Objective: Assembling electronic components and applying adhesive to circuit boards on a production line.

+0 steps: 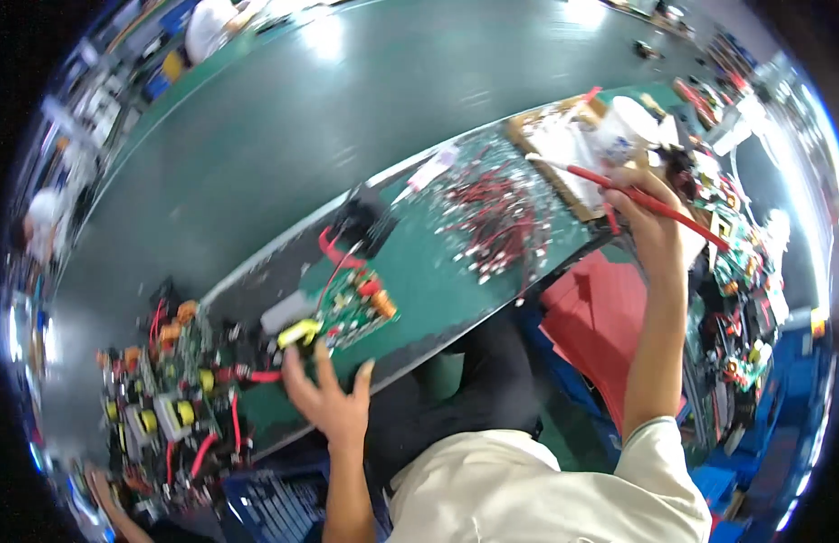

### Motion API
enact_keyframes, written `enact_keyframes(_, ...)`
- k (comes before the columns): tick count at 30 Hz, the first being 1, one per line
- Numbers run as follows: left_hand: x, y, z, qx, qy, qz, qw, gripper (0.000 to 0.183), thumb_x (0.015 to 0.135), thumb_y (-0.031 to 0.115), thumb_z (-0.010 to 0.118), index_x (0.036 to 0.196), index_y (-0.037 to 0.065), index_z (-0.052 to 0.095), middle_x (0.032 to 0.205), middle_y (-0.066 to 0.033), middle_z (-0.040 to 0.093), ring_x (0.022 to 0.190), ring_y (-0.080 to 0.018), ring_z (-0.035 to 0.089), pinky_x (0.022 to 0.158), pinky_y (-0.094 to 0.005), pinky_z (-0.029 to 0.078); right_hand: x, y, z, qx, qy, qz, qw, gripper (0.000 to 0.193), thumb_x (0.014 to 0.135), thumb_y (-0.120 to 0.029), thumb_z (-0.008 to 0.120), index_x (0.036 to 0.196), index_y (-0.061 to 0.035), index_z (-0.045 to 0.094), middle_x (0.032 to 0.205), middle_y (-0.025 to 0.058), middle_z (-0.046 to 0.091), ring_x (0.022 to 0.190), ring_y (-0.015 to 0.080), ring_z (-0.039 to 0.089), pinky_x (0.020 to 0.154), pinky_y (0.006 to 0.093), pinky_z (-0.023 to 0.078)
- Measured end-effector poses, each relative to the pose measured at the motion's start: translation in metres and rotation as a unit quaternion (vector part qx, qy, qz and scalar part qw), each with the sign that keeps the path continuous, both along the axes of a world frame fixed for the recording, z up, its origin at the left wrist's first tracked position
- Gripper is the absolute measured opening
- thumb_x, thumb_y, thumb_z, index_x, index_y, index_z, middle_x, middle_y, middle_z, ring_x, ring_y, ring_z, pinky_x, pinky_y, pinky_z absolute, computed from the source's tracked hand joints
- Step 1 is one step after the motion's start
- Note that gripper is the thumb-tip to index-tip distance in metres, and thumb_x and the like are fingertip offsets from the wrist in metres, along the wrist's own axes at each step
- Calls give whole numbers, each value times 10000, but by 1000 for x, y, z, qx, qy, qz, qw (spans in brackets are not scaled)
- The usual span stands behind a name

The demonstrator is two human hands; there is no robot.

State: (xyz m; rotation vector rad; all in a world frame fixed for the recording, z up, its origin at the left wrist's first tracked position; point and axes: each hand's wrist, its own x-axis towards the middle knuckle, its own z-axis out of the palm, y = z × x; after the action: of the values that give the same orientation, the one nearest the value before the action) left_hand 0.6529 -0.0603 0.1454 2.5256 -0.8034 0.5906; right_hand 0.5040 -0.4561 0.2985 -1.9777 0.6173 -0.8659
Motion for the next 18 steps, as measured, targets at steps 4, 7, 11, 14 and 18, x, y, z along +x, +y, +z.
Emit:
enact_keyframes(4,5,-6,-1,2,19,-26,999,784,752,420,821,1430,161,525,1535,-227,329,1338,-434,403,1070,-525,352,23,79,-9,116,27,101,988,190,881,-26,665,1058,40,685,969,105,710,862,137,660,799,275,519)
enact_keyframes(7,6,-6,-1,-2,33,-17,999,796,744,397,822,1440,160,517,1562,-225,299,1333,-428,413,1068,-507,361,44,138,-15,53,64,203,976,226,847,7,687,1067,59,681,972,113,709,885,155,676,797,273,532)
enact_keyframes(11,9,-3,-3,-45,61,-9,997,891,768,468,789,1515,171,406,1606,-236,221,1329,-424,414,1054,-517,359,57,171,-24,-152,61,282,946,184,807,42,695,989,17,692,911,108,691,802,186,658,739,290,509)
enact_keyframes(14,10,-2,0,-52,42,-19,998,876,765,451,792,1511,188,415,1605,-228,227,1337,-416,414,1056,-518,359,59,180,-29,-189,51,282,939,156,785,44,698,938,14,690,911,104,691,809,194,651,740,296,513)
enact_keyframes(18,10,-1,-7,-54,35,-18,998,841,768,444,797,1496,231,432,1608,-202,229,1336,-401,421,1054,-507,367,59,186,-35,-202,64,286,935,147,797,34,697,943,22,688,918,103,693,820,218,660,753,309,522)
